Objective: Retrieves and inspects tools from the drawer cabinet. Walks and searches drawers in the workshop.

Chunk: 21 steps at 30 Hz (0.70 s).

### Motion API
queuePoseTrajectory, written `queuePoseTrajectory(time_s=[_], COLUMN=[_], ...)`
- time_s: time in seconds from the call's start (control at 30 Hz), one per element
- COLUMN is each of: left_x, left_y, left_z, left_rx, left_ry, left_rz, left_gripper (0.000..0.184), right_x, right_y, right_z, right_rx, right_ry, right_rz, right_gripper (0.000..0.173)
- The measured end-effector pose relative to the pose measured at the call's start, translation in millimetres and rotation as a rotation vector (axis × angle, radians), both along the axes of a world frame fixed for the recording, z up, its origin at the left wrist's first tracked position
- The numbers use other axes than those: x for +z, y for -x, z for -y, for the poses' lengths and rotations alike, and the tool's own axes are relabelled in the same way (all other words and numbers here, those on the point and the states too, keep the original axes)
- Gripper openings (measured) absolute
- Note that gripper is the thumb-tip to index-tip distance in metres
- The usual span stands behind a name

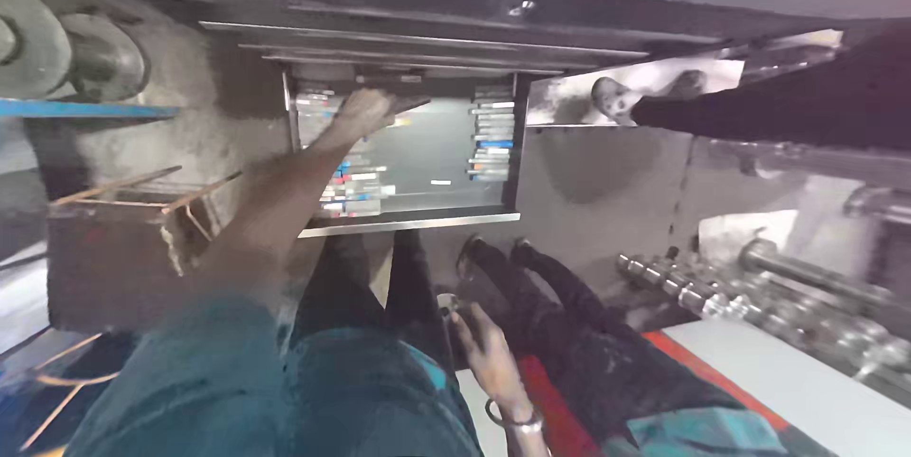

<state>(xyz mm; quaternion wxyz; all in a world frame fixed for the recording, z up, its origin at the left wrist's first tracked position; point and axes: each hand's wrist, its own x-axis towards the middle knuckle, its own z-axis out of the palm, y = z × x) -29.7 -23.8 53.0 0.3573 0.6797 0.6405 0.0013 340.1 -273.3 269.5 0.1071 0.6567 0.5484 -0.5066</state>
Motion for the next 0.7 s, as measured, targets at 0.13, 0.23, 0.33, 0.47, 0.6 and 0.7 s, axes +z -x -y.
queuePoseTrajectory(time_s=[0.13, 0.23, 0.33, 0.47, 0.6, 0.7], left_x=[62, 126, 191, 213, 283, 327], left_y=[-13, -44, -71, -100, -93, -66], left_z=[39, 81, 118, 155, 151, 137], left_rx=[0.319, 0.629, 0.844, 0.924, 1.021, 1.046], left_ry=[0.05, 0.27, 0.359, -0.039, -0.212, -0.455], left_rz=[0.495, 0.819, 1.051, 1.485, 1.399, 1.399], left_gripper=[0.04, 0.034, 0.03, 0.043, 0.043, 0.037], right_x=[0, 8, 19, 51, 98, 132], right_y=[18, 45, 78, 107, 131, 147], right_z=[-38, -81, -116, -124, -117, -108], right_rx=[-0.039, -0.119, -0.148, -0.036, 0.182, 0.249], right_ry=[-0.032, -0.052, -0.061, -0.109, -0.264, -0.38], right_rz=[-0.121, -0.302, -0.49, -0.59, -0.535, -0.589], right_gripper=[0.037, 0.041, 0.057, 0.059, 0.059, 0.055])
